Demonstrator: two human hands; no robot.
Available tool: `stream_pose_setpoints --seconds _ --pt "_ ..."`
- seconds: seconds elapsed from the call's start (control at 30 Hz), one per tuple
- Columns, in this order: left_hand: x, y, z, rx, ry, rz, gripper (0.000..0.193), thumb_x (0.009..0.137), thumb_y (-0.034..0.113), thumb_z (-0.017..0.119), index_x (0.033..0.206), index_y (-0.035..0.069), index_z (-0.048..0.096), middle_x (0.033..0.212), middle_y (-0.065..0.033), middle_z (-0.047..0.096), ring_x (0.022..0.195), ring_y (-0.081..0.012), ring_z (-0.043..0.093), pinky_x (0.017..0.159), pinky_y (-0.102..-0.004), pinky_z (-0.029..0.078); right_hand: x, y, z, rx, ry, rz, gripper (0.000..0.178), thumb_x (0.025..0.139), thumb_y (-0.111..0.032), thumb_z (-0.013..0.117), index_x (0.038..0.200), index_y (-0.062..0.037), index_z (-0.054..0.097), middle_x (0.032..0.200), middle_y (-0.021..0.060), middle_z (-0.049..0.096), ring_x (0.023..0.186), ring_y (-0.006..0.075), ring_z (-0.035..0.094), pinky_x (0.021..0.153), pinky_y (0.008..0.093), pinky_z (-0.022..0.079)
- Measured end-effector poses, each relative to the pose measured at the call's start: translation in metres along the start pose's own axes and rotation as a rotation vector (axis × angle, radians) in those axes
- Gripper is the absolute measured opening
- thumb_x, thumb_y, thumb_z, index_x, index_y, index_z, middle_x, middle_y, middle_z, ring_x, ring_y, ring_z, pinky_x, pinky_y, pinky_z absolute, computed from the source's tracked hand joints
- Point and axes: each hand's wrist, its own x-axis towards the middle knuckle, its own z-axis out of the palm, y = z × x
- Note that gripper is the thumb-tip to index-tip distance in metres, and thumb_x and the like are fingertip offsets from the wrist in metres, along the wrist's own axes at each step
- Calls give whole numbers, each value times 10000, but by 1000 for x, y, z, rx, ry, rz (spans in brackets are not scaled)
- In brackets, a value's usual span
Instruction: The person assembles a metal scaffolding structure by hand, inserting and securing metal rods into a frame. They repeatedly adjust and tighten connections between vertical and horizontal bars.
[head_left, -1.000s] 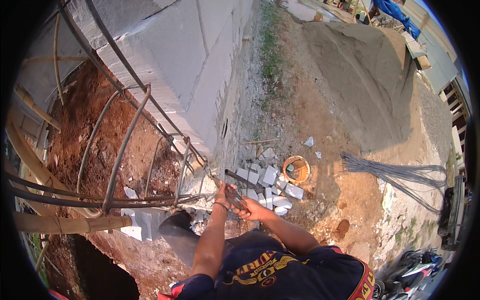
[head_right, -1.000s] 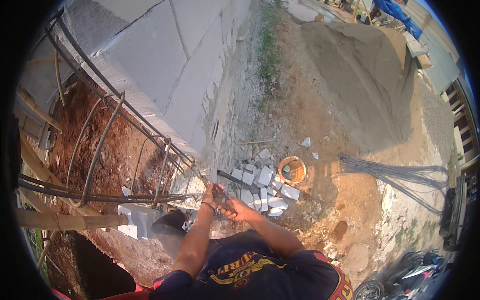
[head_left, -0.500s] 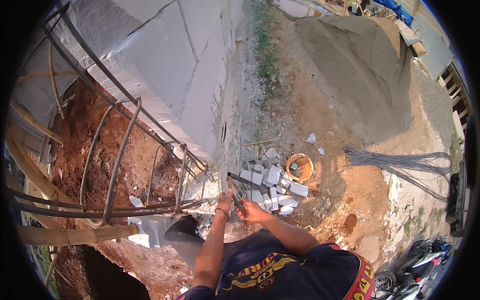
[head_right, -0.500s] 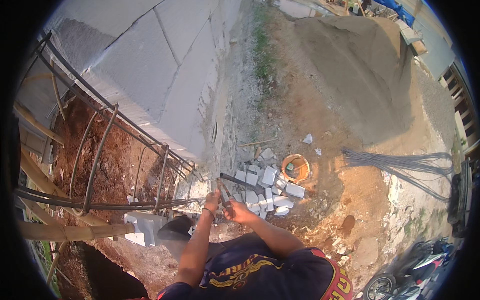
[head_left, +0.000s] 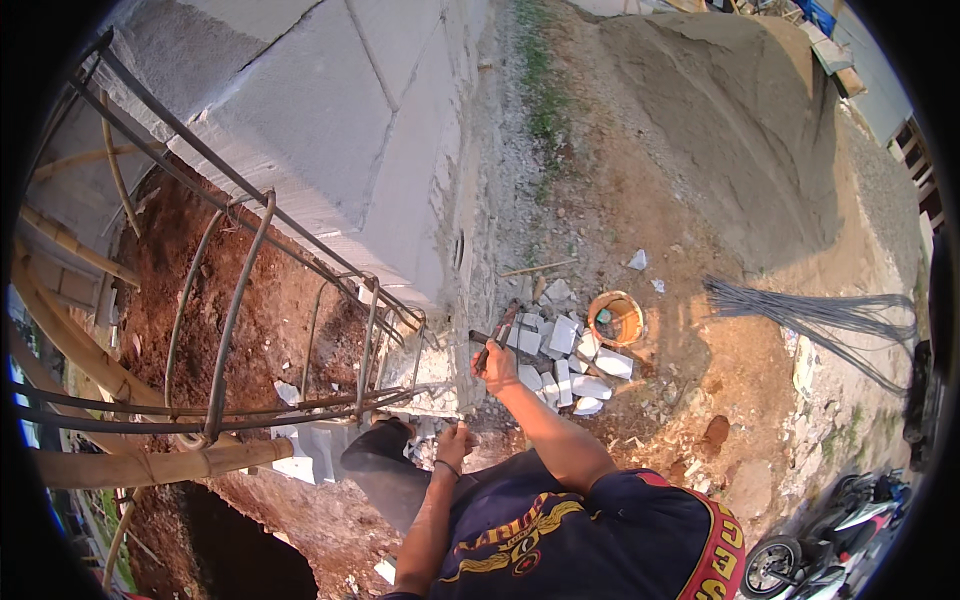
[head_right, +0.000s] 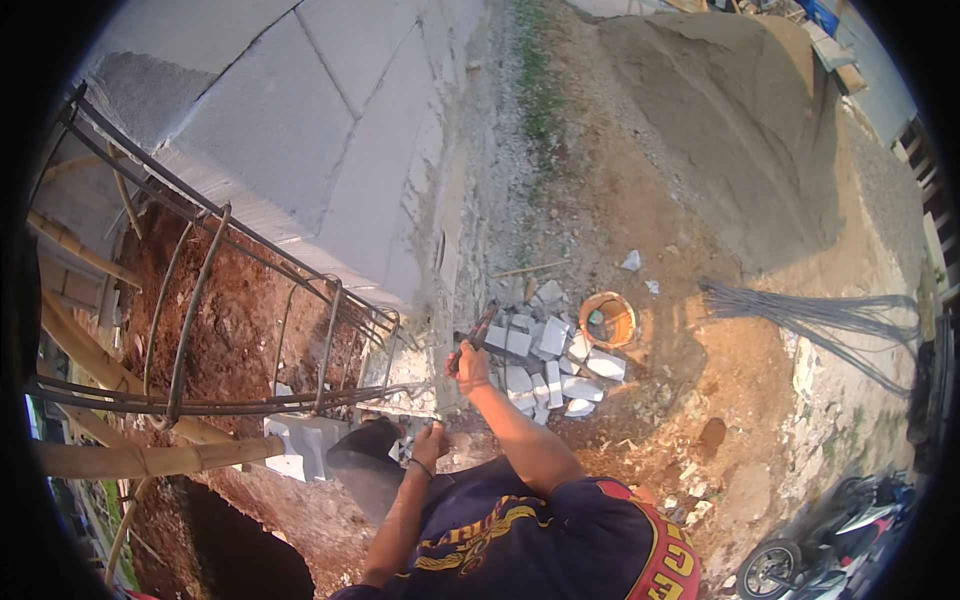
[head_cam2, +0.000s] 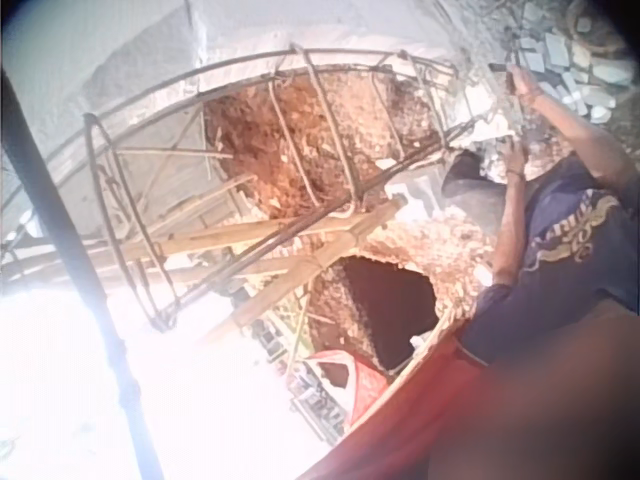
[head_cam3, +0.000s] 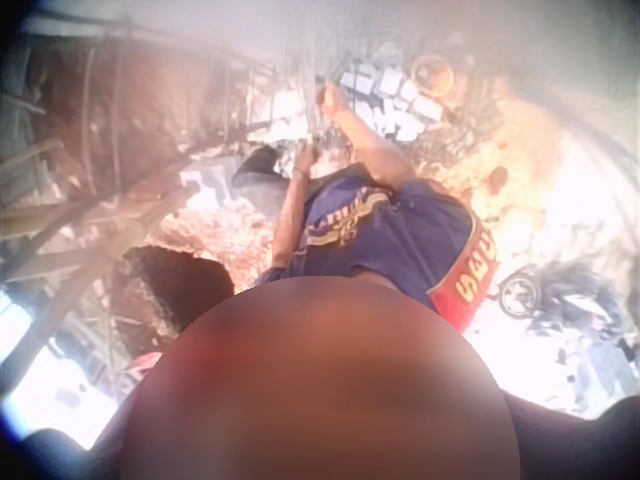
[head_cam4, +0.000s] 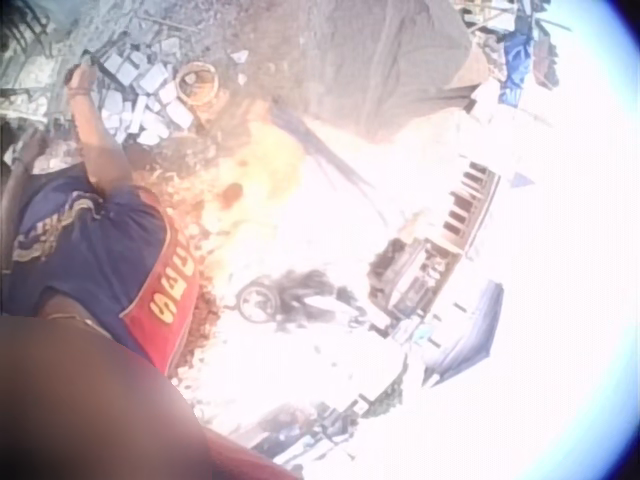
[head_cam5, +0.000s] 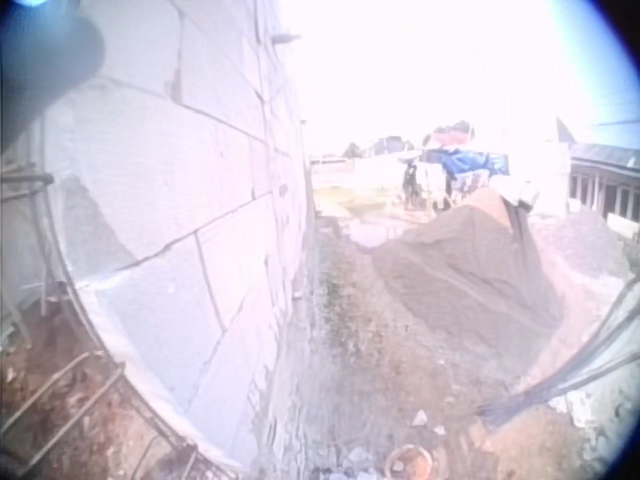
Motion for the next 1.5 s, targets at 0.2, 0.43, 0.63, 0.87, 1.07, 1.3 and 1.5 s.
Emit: stream_pose_setpoints --seconds 0.2,0.43,0.63,0.87,1.07,1.3,1.5 --pt "1 11 8 -168 -18 63 316 946 356 475 973 53 559 828 -46 613 726 -125 620 563 -240 469 -54 18 -31 -377 -229 95 191 916 -212 516 972 -48 436 771 102 578 641 203 595 507 334 511" --pt "4 48 47 -694 -258 279 171 955 234 468 1071 109 471 824 -68 595 720 -181 601 649 -341 497 -130 24 -85 -616 -663 106 153 891 -104 543 981 0 479 822 103 599 685 165 620 561 290 521" --pt "4 51 47 -587 -136 210 112 958 231 468 943 127 431 801 -68 585 687 -190 601 614 -332 497 -126 -2 -111 -1032 -604 152 183 885 -142 560 962 17 511 775 58 592 657 100 591 534 219 491" --pt "4 57 52 -635 -39 236 215 983 305 394 939 97 432 790 -89 577 663 -207 594 618 -346 509 -129 -22 -120 -997 -634 227 212 906 -145 539 1082 -29 523 799 -23 508 634 36 458 503 169 341" --pt "1 71 57 -726 -141 229 248 966 335 425 932 92 457 801 -110 566 659 -224 574 644 -386 515 -138 -34 -126 -732 -768 301 251 905 -199 566 1098 -40 542 760 -56 483 577 20 361 485 175 277" --pt "3 78 66 -1129 -263 6 358 936 458 430 904 106 485 738 -29 509 649 -180 528 629 -345 482 -130 -6 -141 -1331 -960 -99 226 874 -259 572 938 -45 610 693 34 501 626 139 482 564 290 387" --pt "-5 76 62 -766 -97 88 293 979 352 367 920 83 465 750 -95 570 631 -217 568 612 -373 506 -133 -12 -141 -1317 -879 117 378 822 -306 644 1074 -43 541 888 91 563 911 198 566 860 340 429"
